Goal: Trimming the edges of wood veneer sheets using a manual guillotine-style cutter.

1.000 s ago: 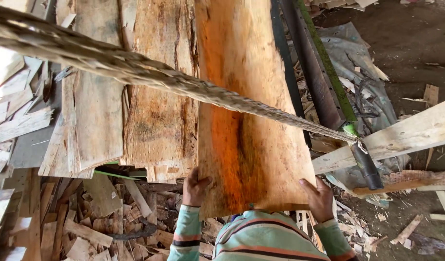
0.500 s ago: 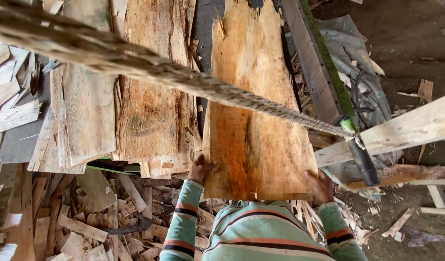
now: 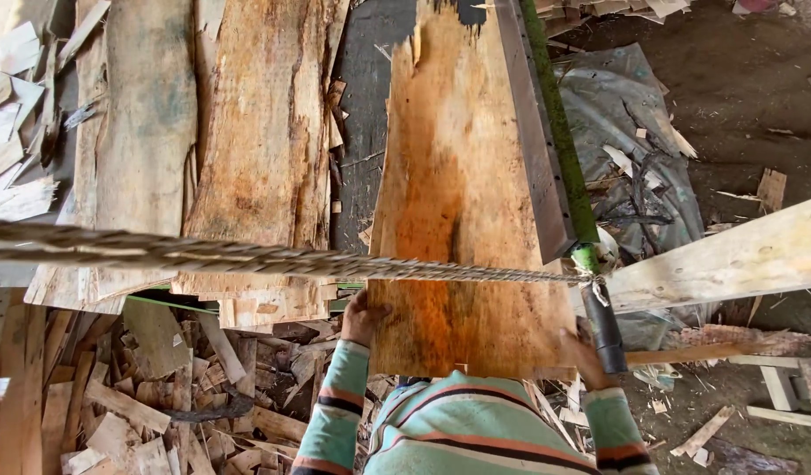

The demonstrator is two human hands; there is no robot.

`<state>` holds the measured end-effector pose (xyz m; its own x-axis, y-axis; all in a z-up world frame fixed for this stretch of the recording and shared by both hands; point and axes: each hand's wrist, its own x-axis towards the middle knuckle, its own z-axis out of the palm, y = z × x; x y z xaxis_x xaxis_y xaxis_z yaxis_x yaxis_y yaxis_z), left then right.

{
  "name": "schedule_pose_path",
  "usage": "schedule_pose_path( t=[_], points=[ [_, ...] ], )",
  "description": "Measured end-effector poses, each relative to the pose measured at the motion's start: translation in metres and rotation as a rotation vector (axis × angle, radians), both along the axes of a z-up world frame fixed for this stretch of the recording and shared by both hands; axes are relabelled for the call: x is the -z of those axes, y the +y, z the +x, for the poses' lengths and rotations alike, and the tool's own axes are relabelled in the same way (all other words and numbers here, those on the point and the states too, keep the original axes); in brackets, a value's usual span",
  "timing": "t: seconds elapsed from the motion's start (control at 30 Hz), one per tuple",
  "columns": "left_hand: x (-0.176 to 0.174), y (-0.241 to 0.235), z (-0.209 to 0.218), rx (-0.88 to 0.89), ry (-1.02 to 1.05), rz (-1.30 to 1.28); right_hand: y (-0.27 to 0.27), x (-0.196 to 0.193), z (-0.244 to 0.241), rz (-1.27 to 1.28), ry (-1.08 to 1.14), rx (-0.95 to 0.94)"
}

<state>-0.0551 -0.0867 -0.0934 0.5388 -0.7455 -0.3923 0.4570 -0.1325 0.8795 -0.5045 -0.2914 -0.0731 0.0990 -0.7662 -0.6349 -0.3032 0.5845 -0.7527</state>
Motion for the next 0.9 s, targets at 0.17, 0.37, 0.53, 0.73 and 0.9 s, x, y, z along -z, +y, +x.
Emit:
schedule_pose_path(
  t=[0.17,0.37,0.53,0.73,0.9],
  points=[
    [0.022,0.017,-0.016,-0.097,-0.015,0.020,-0.015,-0.113,-0.008,-0.526,-0.165,-0.288],
    [0.007,-0.020,-0.001,-0.192,0.162,0.023,-0.016,-0.165,0.011,-0.016,-0.286,-0.197],
    [-0.002,-0.070,0.036,-0.281,0.371,-0.008,-0.014,-0.185,0.027,-0.168,-0.016,-0.321],
    [0.046,-0.126,0.077,-0.330,0.587,-0.001,-0.012,-0.187,0.027,-0.232,0.233,-0.435],
    [0.057,-0.148,0.093,-0.111,-0.048,0.046,-0.011,-0.153,0.027,-0.250,0.292,-0.439]
  ],
)
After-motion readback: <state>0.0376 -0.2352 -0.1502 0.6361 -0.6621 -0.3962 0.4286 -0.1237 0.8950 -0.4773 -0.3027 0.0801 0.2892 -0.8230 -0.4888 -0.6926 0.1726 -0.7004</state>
